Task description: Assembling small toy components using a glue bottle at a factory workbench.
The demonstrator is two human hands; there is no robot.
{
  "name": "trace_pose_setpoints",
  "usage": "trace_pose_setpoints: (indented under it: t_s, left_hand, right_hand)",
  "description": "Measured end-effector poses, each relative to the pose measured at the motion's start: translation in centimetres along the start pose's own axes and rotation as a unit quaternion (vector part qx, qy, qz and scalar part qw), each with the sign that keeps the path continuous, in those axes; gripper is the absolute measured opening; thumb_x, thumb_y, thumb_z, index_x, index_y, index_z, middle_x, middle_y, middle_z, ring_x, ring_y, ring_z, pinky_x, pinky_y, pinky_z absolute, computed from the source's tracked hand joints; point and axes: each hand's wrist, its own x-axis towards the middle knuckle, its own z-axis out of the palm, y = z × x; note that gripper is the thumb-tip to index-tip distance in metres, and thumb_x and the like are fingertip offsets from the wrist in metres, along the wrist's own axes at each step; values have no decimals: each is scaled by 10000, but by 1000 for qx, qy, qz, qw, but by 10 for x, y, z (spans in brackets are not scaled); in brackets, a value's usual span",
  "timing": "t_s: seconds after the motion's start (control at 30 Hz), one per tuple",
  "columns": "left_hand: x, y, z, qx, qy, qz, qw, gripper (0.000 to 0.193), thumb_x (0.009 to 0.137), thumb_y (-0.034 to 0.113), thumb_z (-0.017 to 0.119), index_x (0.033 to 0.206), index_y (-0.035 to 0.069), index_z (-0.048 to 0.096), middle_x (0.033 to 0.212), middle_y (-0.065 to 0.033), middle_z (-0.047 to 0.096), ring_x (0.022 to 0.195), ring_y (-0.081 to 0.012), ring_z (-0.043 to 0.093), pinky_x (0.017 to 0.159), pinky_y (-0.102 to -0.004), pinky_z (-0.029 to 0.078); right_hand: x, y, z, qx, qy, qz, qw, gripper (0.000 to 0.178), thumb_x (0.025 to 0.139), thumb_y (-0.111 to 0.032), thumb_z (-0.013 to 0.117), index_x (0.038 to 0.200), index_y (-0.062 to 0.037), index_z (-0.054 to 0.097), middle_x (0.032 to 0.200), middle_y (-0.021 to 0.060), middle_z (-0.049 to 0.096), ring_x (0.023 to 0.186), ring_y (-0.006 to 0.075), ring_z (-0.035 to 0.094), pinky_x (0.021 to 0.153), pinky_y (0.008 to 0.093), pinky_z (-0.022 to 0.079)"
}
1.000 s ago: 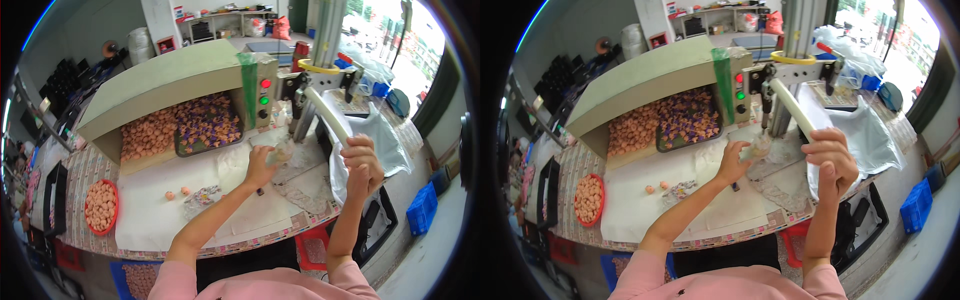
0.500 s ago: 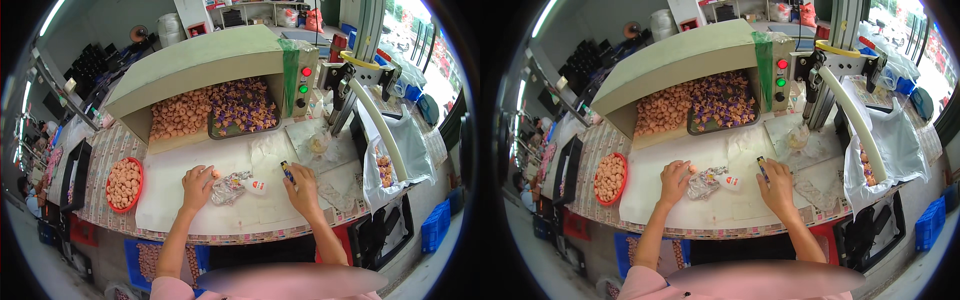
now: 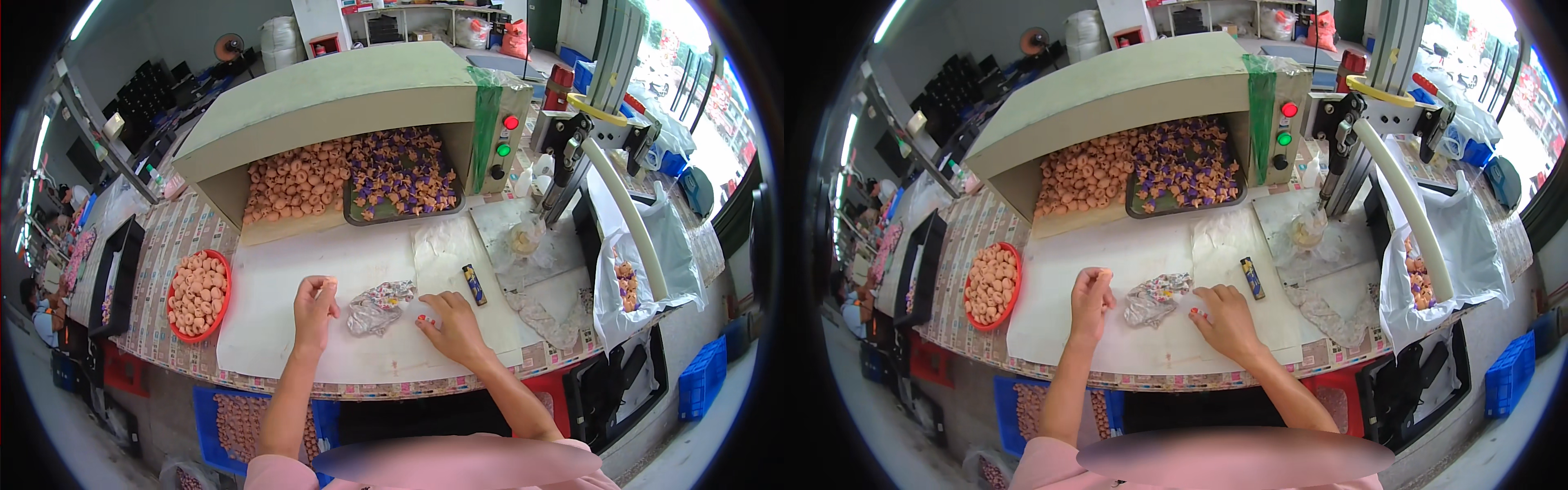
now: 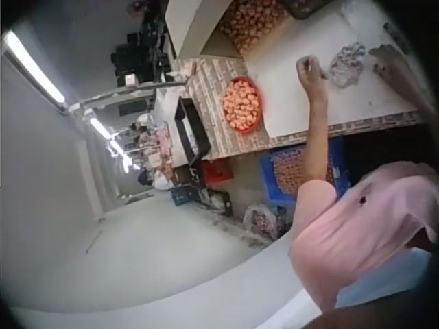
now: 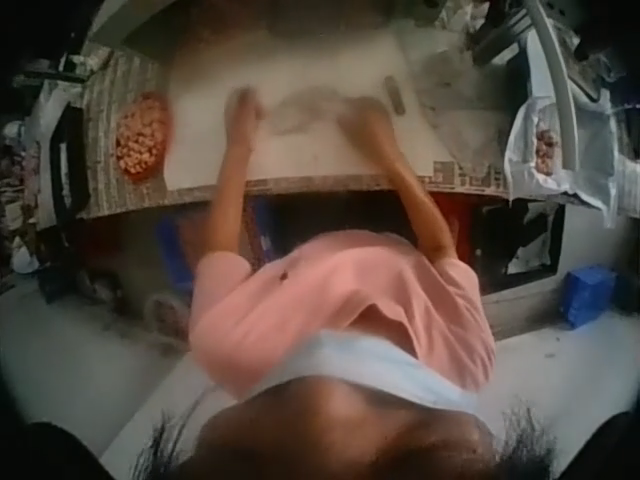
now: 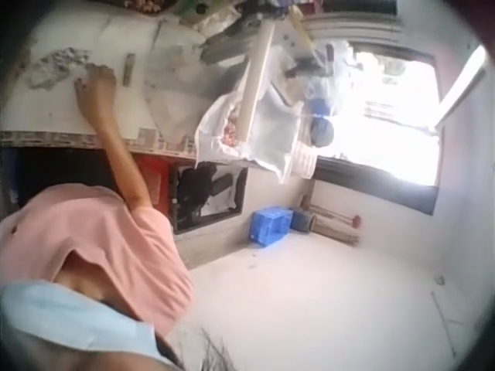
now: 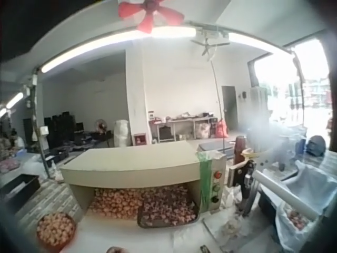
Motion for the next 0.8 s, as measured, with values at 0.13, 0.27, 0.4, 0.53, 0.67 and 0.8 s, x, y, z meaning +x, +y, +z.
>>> trace_pose_setpoints:
  t_s: [0.13, 0.27, 0.4, 0.53, 0.67, 0.8]
  left_hand:
    - [-51, 31, 23, -357, -58, -193, 912, 182, 941, 184, 581, 1085, 72, 577, 921, -65, 617, 591, -53, 451, 481, -192, 375]
    - [-83, 8, 37, -524, -149, -299, 783, 304, 955, 260, 577, 1207, 92, 553, 999, -79, 645, 577, -47, 414, 497, -190, 355]
    - [-99, -14, 58, -506, -160, -290, 796, 383, 938, 331, 582, 1227, 83, 542, 1047, -64, 631, 632, -49, 456, 511, -189, 366]
    - [-101, -26, 69, -464, -124, -299, 825, 367, 944, 278, 583, 1241, 69, 533, 1067, -58, 623, 721, -67, 536, 560, -201, 425]
    - [-100, -26, 72, -413, -123, -297, 852, 372, 945, 264, 581, 1258, 72, 515, 1083, -65, 612, 833, -103, 595, 633, -224, 486]
    - [-101, -27, 73, -399, -125, -295, 859, 379, 947, 261, 577, 1266, 68, 511, 1090, -68, 613, 862, -110, 613, 657, -240, 510]
  right_hand:
    - [-21, 2, -4, 150, 60, 57, 985, 370, 784, -128, 733, 1107, -3, 602, 1003, 136, 598, 891, 262, 595, 759, 333, 481]
    - [-37, -11, -18, 357, 74, 167, 916, 369, 771, -139, 771, 1066, 11, 607, 1005, 64, 588, 887, 125, 566, 744, 254, 469]
    - [-51, -22, -29, 410, 98, 227, 878, 361, 752, -117, 807, 1029, 12, 613, 946, 58, 583, 916, 118, 563, 749, 265, 468]
    - [-57, -16, -23, 350, 166, 150, 910, 366, 701, -114, 838, 984, -11, 629, 914, 57, 578, 815, 130, 554, 682, 275, 455]
    - [-58, -15, -16, 254, 195, 62, 945, 404, 696, -240, 843, 949, -8, 629, 834, 38, 538, 736, 142, 512, 639, 270, 407]
    - [-55, -18, -14, 209, 186, 44, 959, 431, 696, -286, 845, 945, -4, 634, 823, 53, 545, 735, 151, 518, 635, 273, 408]
